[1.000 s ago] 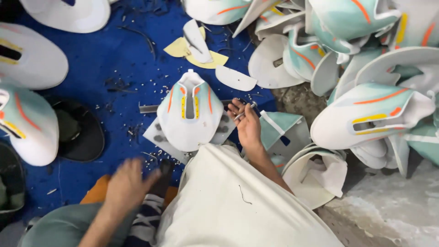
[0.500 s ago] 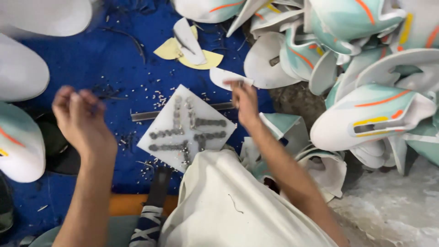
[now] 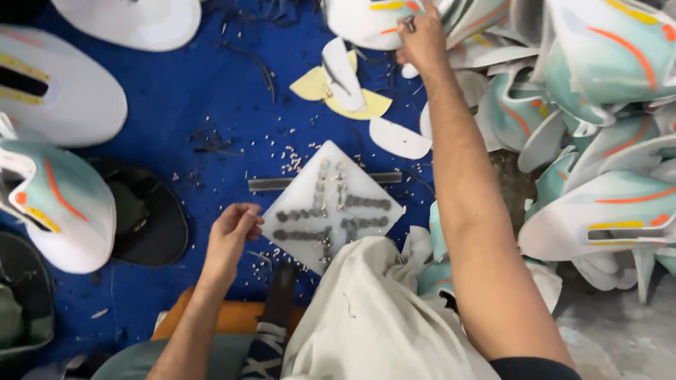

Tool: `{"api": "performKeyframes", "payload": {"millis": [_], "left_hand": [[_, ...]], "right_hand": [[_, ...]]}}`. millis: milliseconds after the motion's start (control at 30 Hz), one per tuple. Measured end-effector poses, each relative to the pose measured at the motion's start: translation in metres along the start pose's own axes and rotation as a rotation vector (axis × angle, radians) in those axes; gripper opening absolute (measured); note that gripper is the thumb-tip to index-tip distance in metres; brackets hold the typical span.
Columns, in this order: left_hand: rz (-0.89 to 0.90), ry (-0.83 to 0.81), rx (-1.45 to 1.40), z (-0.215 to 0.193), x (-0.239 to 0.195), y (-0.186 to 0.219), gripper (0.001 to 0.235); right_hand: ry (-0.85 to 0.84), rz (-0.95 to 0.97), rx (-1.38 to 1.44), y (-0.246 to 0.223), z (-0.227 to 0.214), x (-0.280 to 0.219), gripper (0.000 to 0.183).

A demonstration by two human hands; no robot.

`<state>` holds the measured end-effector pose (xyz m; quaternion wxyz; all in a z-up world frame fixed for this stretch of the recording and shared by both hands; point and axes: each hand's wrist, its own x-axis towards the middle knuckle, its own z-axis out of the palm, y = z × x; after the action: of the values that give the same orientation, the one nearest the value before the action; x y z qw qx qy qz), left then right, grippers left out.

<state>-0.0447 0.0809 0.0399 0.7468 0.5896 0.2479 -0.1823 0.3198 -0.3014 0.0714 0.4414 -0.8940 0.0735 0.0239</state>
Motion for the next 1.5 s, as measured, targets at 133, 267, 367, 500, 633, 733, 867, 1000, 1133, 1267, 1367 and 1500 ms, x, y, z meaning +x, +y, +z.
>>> {"api": "performKeyframes", "payload": {"millis": [133, 267, 367, 500, 633, 733, 867, 1000, 1133, 1267, 1367, 1500], "left_hand": [[0.071, -0.015, 0.06, 0.011, -0.003, 0.011, 0.021], [0.149, -0.054, 0.224, 0.021, -0.012, 0.03, 0.017], [0.302, 0.033, 0.279, 0.019, -0.026, 0.048, 0.024], [0.85, 0.184, 0.333, 0.019, -0.046, 0.092, 0.081], [1.12, 0.116, 0.312, 0.046, -0.081, 0.123, 0.083], [0.794, -0.073, 0.52, 0.045, -0.083, 0.088, 0.044], [0.655, 0.046, 0.615, 0.08, -0.101, 0.101, 0.039], [0.794, 0.035, 0.752, 0.1, -0.104, 0.1, 0.038], [0.53, -0.094, 0.727, 0.091, -0.083, 0.1, 0.035], [0.233, -0.67, 0.073, 0.096, -0.039, 0.132, 0.055], [0.314, -0.569, 0.232, 0.11, 0.054, 0.129, 0.069], [0.951, -0.138, 1.304, 0.117, 0.218, 0.083, 0.11]], "right_hand": [[0.224, -0.612, -0.802, 0.064, 0.014, 0.008, 0.026], [0.361, -0.528, -0.452, 0.009, 0.003, -0.031, 0.022], [0.286, -0.298, 0.12, -0.031, -0.006, -0.103, 0.031], [-0.413, 0.058, 0.569, -0.089, 0.001, -0.237, 0.014], [-0.786, 0.166, 0.525, -0.039, 0.022, -0.314, 0.018], [-0.963, 0.238, 0.633, 0.027, 0.031, -0.346, 0.03], [-0.755, 0.196, 0.643, 0.009, 0.0, -0.364, 0.034], [-0.632, -0.351, 0.472, -0.008, -0.022, -0.37, 0.088], [-0.651, -0.389, 0.377, -0.018, -0.043, -0.384, 0.081], [-0.654, -0.322, 0.351, -0.016, -0.046, -0.388, 0.079], [-0.634, -0.303, 0.292, -0.019, -0.044, -0.389, 0.073], [-0.772, -0.389, 0.238, -0.032, -0.048, -0.382, 0.066]]}}
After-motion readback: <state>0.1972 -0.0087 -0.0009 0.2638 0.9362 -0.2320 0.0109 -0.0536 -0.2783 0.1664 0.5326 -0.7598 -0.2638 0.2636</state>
